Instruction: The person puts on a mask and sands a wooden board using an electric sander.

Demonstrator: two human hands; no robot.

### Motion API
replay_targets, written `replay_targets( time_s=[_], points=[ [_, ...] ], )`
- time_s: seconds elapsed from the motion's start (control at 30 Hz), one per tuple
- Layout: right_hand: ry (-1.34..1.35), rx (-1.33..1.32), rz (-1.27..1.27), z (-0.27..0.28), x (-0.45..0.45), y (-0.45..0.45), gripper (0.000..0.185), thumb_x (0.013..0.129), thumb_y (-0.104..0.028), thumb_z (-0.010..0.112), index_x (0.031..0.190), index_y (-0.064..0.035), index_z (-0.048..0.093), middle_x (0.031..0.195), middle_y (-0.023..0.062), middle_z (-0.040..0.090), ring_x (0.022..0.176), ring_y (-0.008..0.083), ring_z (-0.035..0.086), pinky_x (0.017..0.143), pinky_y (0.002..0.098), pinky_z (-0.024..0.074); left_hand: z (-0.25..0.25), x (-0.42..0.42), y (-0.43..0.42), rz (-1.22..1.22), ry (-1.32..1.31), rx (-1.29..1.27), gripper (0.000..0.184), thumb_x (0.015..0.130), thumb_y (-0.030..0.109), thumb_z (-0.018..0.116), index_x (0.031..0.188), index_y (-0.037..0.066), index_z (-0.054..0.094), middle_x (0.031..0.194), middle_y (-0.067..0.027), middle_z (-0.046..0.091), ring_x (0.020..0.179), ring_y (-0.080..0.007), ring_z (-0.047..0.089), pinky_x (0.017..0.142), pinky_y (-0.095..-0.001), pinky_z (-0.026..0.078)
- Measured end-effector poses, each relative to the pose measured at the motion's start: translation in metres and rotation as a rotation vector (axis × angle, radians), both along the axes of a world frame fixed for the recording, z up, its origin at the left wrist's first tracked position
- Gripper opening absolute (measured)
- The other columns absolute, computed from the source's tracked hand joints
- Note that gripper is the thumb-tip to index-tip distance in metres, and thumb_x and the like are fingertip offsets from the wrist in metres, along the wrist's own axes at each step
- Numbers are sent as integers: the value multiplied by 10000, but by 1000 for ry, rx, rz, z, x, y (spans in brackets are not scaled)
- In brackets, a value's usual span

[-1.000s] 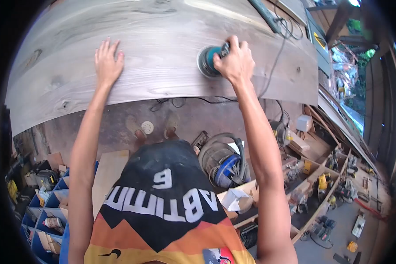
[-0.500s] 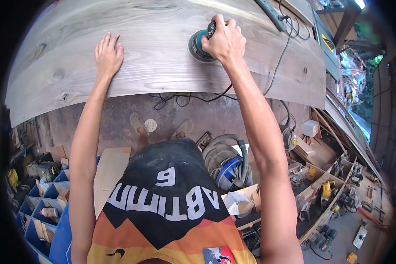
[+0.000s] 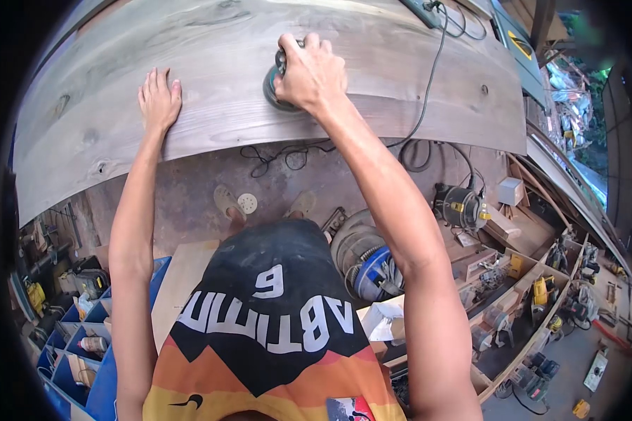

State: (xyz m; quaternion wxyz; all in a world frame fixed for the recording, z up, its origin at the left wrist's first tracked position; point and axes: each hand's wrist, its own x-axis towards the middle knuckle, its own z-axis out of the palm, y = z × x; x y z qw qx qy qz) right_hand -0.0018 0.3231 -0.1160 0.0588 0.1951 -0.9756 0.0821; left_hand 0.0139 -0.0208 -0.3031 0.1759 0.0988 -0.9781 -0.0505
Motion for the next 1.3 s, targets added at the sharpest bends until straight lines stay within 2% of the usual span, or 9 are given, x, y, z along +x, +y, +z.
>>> replay_targets(
  time_s=[0.2,0.47,0.6,0.73,0.97,1.07,1.27,1.3],
  points=[
    [46,54,-47,0,-18,-4,550,793,-396,791,1278,-204,616,1147,198,649,1097,413,666,848,552,580,1,1,-1,-45,44,50,561,1032,445,514,1501,138,517,1624,-196,419,1542,-356,324,1252,-588,207],
    [111,42,-92,-4,0,21,560,759,-381,832,1254,-215,630,1145,169,652,1074,397,679,832,535,591,-3,2,-3,-58,51,27,570,1037,457,500,1511,141,510,1628,-187,419,1543,-351,325,1258,-582,195],
    [28,56,-83,1,23,30,532,769,-369,826,1239,-214,631,1129,171,650,1047,393,689,813,524,593,-5,-1,-4,-22,32,8,578,1033,458,503,1518,144,507,1631,-179,420,1544,-345,326,1258,-581,192],
    [128,16,-93,-4,23,37,528,764,-358,828,1231,-218,629,1099,161,648,1028,393,687,804,527,592,-2,0,-3,-36,44,41,579,1029,461,510,1514,145,513,1627,-184,422,1544,-350,322,1257,-589,185],
    [101,-4,-56,-4,49,29,508,766,-347,824,1218,-202,642,1105,157,653,1020,377,687,778,524,590,-2,0,-6,-67,73,56,589,1029,477,513,1513,141,513,1618,-200,429,1542,-359,322,1250,-594,193],
    [113,-1,-31,-4,47,20,493,768,-318,810,1206,-192,623,1103,193,620,997,396,676,715,520,606,-4,0,-8,-83,71,45,588,1033,475,509,1516,140,511,1616,-203,430,1541,-360,324,1251,-590,192],
    [104,-6,24,-1,61,18,493,775,-309,811,1212,-182,622,1116,210,626,997,404,680,729,521,615,-6,2,-8,-84,73,34,585,1039,471,510,1519,138,509,1616,-204,431,1535,-364,339,1249,-588,212],
    [58,33,-51,0,59,22,522,785,-368,824,1239,-196,632,1112,166,648,1036,384,682,814,526,590,-3,1,-7,-82,81,43,585,1039,470,511,1520,138,509,1616,-204,431,1534,-364,342,1249,-588,217]
  ],
)
